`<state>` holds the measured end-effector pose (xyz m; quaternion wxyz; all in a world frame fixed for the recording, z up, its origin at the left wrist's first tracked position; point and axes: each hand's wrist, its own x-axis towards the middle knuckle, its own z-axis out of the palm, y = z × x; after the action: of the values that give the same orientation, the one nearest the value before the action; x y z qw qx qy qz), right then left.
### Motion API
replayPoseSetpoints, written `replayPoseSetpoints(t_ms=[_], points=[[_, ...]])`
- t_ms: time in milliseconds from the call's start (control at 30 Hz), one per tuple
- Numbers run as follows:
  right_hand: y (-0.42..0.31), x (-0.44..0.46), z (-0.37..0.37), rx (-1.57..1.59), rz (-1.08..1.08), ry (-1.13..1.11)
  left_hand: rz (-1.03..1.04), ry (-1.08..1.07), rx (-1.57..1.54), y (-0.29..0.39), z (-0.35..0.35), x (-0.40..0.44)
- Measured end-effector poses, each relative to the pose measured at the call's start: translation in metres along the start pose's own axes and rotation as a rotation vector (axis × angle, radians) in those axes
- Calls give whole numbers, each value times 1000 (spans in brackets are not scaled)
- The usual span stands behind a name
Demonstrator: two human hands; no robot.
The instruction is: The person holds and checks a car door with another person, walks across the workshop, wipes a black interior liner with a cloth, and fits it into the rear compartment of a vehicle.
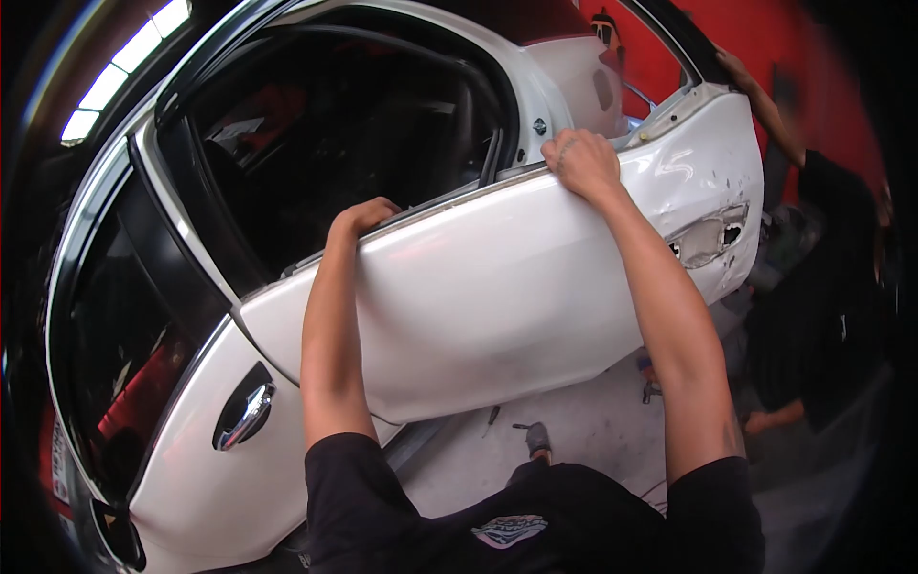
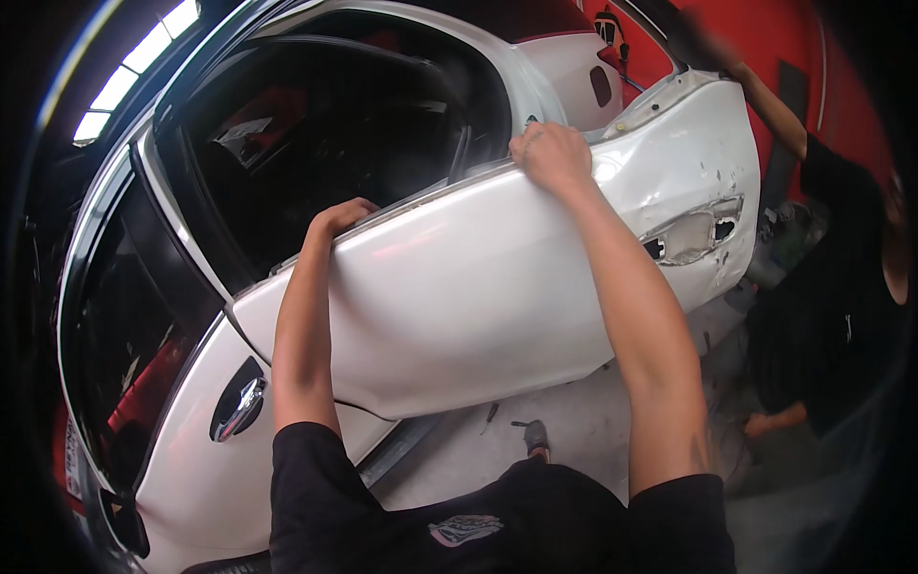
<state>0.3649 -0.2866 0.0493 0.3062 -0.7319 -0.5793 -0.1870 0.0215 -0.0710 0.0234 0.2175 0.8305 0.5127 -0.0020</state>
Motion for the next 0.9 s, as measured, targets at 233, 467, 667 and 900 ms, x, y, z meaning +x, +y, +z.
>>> replayPoseSetpoints(t_ms=[233, 467, 667, 900], points=[[0, 0, 0, -24, -8, 2, 17, 45, 21, 11, 1, -12], [1, 1, 2, 3, -18, -8, 2, 80, 24, 8, 3, -9], [-2, 1, -1, -2, 11, -17, 46, 58, 15, 4, 3, -5], [-4, -12, -15, -76, -161, 83, 304, -129, 85, -11, -2, 15]])
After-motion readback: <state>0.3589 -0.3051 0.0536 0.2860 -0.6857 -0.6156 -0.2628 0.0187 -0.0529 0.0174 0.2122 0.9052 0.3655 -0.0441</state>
